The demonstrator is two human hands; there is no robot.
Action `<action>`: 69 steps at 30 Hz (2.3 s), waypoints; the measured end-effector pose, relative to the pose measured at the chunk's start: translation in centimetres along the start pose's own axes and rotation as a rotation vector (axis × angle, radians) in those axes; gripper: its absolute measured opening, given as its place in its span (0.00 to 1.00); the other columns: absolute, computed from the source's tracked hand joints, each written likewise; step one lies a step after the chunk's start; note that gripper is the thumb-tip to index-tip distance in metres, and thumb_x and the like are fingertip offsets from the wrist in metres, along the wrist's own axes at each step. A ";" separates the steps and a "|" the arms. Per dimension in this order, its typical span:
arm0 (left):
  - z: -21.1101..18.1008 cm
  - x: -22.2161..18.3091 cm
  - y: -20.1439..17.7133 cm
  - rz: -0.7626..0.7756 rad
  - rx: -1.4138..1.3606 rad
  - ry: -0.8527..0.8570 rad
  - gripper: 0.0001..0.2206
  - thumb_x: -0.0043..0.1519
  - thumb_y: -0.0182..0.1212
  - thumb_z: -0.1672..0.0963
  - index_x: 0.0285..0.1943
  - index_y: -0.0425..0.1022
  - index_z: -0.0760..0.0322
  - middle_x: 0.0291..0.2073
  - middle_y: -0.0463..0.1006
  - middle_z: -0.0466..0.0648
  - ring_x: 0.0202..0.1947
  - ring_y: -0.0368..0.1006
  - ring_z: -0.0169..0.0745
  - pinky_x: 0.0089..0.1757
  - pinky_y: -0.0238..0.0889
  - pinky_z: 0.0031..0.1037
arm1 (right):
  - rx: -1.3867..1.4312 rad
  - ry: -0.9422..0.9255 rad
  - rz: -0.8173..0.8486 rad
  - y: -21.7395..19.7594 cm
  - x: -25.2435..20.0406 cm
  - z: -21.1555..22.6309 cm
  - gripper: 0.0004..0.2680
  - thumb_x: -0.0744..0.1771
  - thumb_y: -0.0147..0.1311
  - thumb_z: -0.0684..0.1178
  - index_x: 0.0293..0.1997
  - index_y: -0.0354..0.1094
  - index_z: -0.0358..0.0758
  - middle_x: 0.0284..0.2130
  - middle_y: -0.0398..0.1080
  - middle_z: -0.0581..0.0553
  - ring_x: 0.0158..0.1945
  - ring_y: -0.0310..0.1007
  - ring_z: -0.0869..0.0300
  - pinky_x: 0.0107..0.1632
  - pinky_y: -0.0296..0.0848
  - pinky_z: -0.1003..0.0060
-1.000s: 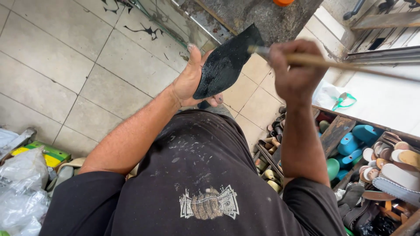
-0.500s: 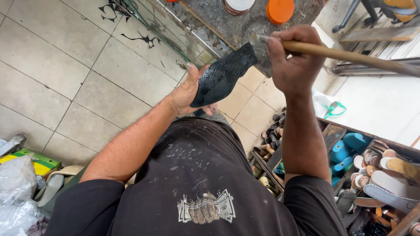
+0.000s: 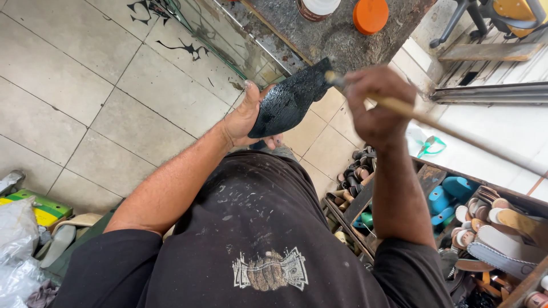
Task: Applying glue to a shoe sole component using a brush at a repair bench
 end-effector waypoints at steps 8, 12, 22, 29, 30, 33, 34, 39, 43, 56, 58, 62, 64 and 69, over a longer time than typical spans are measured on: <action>-0.8 0.1 0.7 -0.030 0.001 0.042 0.45 0.48 0.35 0.27 0.66 0.66 0.44 0.33 0.82 0.60 0.24 0.82 0.61 0.27 0.83 0.43 | 0.174 0.083 0.003 2.4 -2.5 1.6 0.08 0.65 0.63 0.31 0.26 0.72 0.32 0.29 0.75 0.30 0.35 0.79 0.43 0.42 0.77 0.58; -1.3 -0.9 1.8 -0.015 -0.018 0.002 0.50 0.45 0.39 0.28 0.72 0.60 0.54 0.33 0.81 0.62 0.24 0.81 0.57 0.24 0.80 0.39 | 0.263 0.156 0.071 3.0 -2.7 3.0 0.06 0.64 0.62 0.32 0.28 0.70 0.32 0.33 0.75 0.31 0.36 0.78 0.47 0.41 0.76 0.60; -2.8 -1.4 3.8 -0.025 -0.025 -0.080 0.55 0.39 0.43 0.29 0.76 0.52 0.55 0.43 0.76 0.61 0.20 0.76 0.54 0.22 0.76 0.38 | 0.268 0.074 0.315 6.4 -0.9 7.3 0.04 0.65 0.55 0.32 0.30 0.70 0.29 0.31 0.75 0.33 0.36 0.77 0.50 0.40 0.77 0.62; -2.8 -1.3 3.3 -0.026 0.018 -0.060 0.56 0.39 0.45 0.30 0.77 0.51 0.56 0.46 0.76 0.64 0.24 0.81 0.54 0.23 0.78 0.33 | 0.339 -0.006 0.186 4.8 -4.4 5.4 0.06 0.64 0.54 0.29 0.32 0.71 0.34 0.36 0.76 0.33 0.34 0.77 0.54 0.35 0.76 0.67; -2.7 -1.2 2.9 -0.060 0.009 -0.091 0.58 0.37 0.45 0.29 0.77 0.50 0.55 0.44 0.78 0.64 0.23 0.81 0.55 0.22 0.78 0.34 | 0.344 0.022 0.152 4.3 -4.4 5.4 0.03 0.65 0.55 0.32 0.34 0.71 0.32 0.36 0.75 0.30 0.34 0.78 0.52 0.35 0.78 0.66; -3.5 -2.1 4.1 -0.069 0.052 -0.097 0.60 0.35 0.44 0.29 0.78 0.48 0.57 0.41 0.78 0.63 0.24 0.81 0.51 0.23 0.79 0.32 | 0.297 0.054 0.173 4.5 -4.7 5.6 0.03 0.65 0.56 0.33 0.33 0.71 0.32 0.35 0.75 0.30 0.36 0.79 0.49 0.38 0.78 0.63; -4.3 -2.4 5.0 -0.041 0.110 -0.068 0.61 0.36 0.44 0.29 0.79 0.46 0.60 0.40 0.76 0.63 0.25 0.81 0.46 0.25 0.80 0.30 | 0.243 0.050 0.223 5.1 -4.8 5.6 0.06 0.64 0.57 0.30 0.31 0.72 0.35 0.36 0.77 0.33 0.38 0.80 0.49 0.41 0.77 0.60; -4.1 -2.3 4.1 -0.115 0.092 -0.109 0.59 0.35 0.40 0.29 0.77 0.51 0.57 0.42 0.78 0.65 0.21 0.81 0.50 0.21 0.77 0.31 | 0.256 0.040 0.190 6.0 -1.9 7.6 0.03 0.66 0.57 0.32 0.34 0.70 0.31 0.36 0.75 0.28 0.38 0.79 0.48 0.44 0.82 0.59; -4.6 -2.5 4.7 -0.051 0.111 -0.029 0.53 0.45 0.38 0.31 0.77 0.51 0.59 0.37 0.77 0.62 0.22 0.77 0.48 0.24 0.78 0.38 | 0.334 -0.025 0.308 9.3 -0.6 10.3 0.04 0.65 0.52 0.29 0.31 0.69 0.27 0.36 0.74 0.28 0.34 0.82 0.48 0.38 0.83 0.61; -4.2 -2.0 4.5 -0.091 -0.010 -0.109 0.70 0.30 0.42 0.28 0.83 0.22 0.55 0.39 0.77 0.64 0.17 0.73 0.48 0.20 0.73 0.34 | 0.147 0.078 0.181 8.0 3.2 5.8 0.07 0.67 0.65 0.32 0.43 0.69 0.31 0.38 0.75 0.35 0.42 0.80 0.50 0.45 0.82 0.58; -4.2 -1.9 4.5 -0.062 -0.036 -0.105 0.69 0.32 0.44 0.28 0.83 0.26 0.58 0.48 0.75 0.69 0.19 0.76 0.44 0.21 0.77 0.33 | 0.194 0.043 0.225 8.3 3.5 6.7 0.07 0.67 0.66 0.35 0.43 0.70 0.34 0.39 0.75 0.38 0.42 0.80 0.52 0.44 0.81 0.61; -4.3 -2.0 4.6 -0.073 -0.034 -0.113 0.60 0.32 0.38 0.28 0.75 0.53 0.58 0.37 0.72 0.58 0.13 0.69 0.46 0.15 0.68 0.29 | 0.050 0.110 0.197 8.3 3.5 4.8 0.07 0.68 0.66 0.34 0.43 0.68 0.32 0.34 0.75 0.38 0.37 0.78 0.53 0.38 0.79 0.64; -4.1 -1.6 4.4 0.028 -0.011 -0.053 0.59 0.36 0.39 0.29 0.80 0.46 0.52 0.50 0.71 0.66 0.15 0.71 0.55 0.20 0.74 0.39 | 0.020 0.010 0.055 6.3 4.2 5.5 0.06 0.68 0.62 0.31 0.41 0.67 0.31 0.33 0.74 0.36 0.33 0.77 0.54 0.32 0.78 0.64; -3.6 -2.5 3.6 0.011 0.032 0.004 0.57 0.41 0.39 0.28 0.78 0.49 0.56 0.43 0.76 0.67 0.18 0.77 0.59 0.20 0.77 0.40 | -0.193 -0.086 0.055 4.0 4.0 5.6 0.07 0.68 0.60 0.32 0.35 0.65 0.35 0.30 0.73 0.40 0.31 0.72 0.51 0.34 0.71 0.62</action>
Point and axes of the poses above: each hand's wrist, its own x-axis towards the middle knuckle, its own y-axis out of the palm, z = x × y, the point moved 9 cm from there along x, towards the middle knuckle
